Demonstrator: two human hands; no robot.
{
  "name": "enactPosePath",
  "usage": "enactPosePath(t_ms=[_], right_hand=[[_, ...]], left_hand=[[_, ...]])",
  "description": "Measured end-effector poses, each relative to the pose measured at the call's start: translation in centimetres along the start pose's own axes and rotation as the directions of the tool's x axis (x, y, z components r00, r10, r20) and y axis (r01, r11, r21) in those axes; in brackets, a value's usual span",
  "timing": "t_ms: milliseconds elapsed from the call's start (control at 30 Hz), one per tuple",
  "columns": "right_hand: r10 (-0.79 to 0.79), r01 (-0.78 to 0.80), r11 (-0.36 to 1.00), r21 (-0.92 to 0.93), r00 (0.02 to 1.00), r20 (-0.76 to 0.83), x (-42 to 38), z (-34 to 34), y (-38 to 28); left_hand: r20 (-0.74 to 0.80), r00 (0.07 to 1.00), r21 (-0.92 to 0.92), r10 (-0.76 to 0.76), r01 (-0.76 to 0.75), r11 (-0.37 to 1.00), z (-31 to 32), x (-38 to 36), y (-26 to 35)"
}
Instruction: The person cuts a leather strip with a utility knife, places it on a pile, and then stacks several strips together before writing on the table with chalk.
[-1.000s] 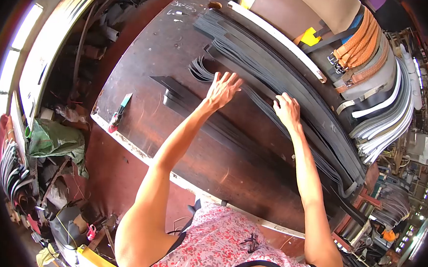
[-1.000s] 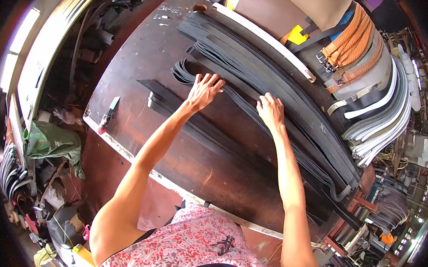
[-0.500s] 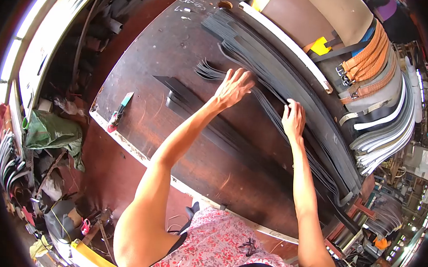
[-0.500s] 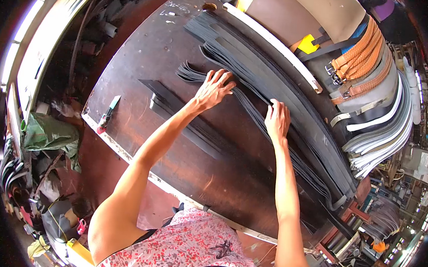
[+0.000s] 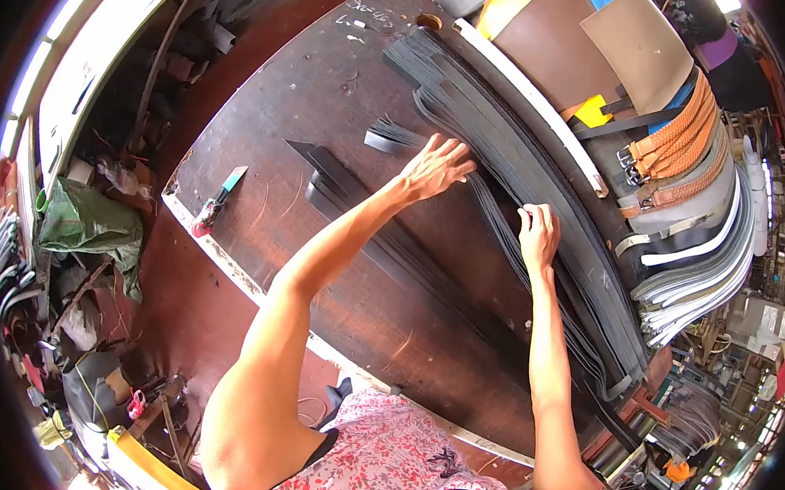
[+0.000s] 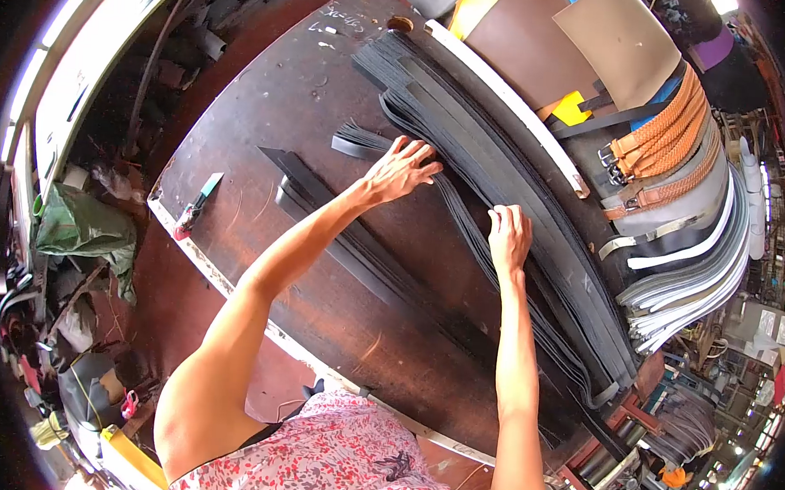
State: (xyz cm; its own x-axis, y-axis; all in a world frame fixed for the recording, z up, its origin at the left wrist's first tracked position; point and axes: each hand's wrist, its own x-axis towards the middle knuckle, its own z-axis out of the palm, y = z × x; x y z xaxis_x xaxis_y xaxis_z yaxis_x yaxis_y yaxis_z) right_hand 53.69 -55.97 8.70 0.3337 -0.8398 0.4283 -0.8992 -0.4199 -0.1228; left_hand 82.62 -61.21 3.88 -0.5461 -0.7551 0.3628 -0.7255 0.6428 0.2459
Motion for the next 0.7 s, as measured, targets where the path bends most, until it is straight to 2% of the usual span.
enactPosePath(t_ms=[133, 200, 333, 633, 700], right_hand=[[0.006, -0.006, 1.000, -0.023, 1.000, -0.006, -0.5, 0.1, -0.1], [0.003, -0.003, 1.000, -0.018, 1.000, -0.021, -0.5, 0.1, -0.1], [-0.002, 0.002, 1.000, -0.017, 1.000, -0.031, -0.7, 0.0, -0.1], [0.006, -0.003, 0.998, 0.058, 0.999, -0.051, -0.9, -0.2, -0.3], [0.010, -0.007, 0.998, 0.064, 0.999, -0.054, -0.9, -0.3, -0.5]], left_hand=[[0.024, 1.000, -0.030, -0.005, 0.006, 1.000, -0.3, -0.1, 0.0], [-0.112, 0.993, -0.034, 0.030, -0.034, 0.999, -0.7, -0.1, 0.1], [-0.154, 0.987, -0.002, 0.048, -0.049, 0.999, -1.4, 0.0, 0.3], [-0.077, 0.991, 0.044, 0.113, -0.110, 0.993, -0.7, 1.0, -0.9], [-0.101, 0.986, 0.042, 0.133, -0.129, 0.991, -0.3, 1.4, -1.3]])
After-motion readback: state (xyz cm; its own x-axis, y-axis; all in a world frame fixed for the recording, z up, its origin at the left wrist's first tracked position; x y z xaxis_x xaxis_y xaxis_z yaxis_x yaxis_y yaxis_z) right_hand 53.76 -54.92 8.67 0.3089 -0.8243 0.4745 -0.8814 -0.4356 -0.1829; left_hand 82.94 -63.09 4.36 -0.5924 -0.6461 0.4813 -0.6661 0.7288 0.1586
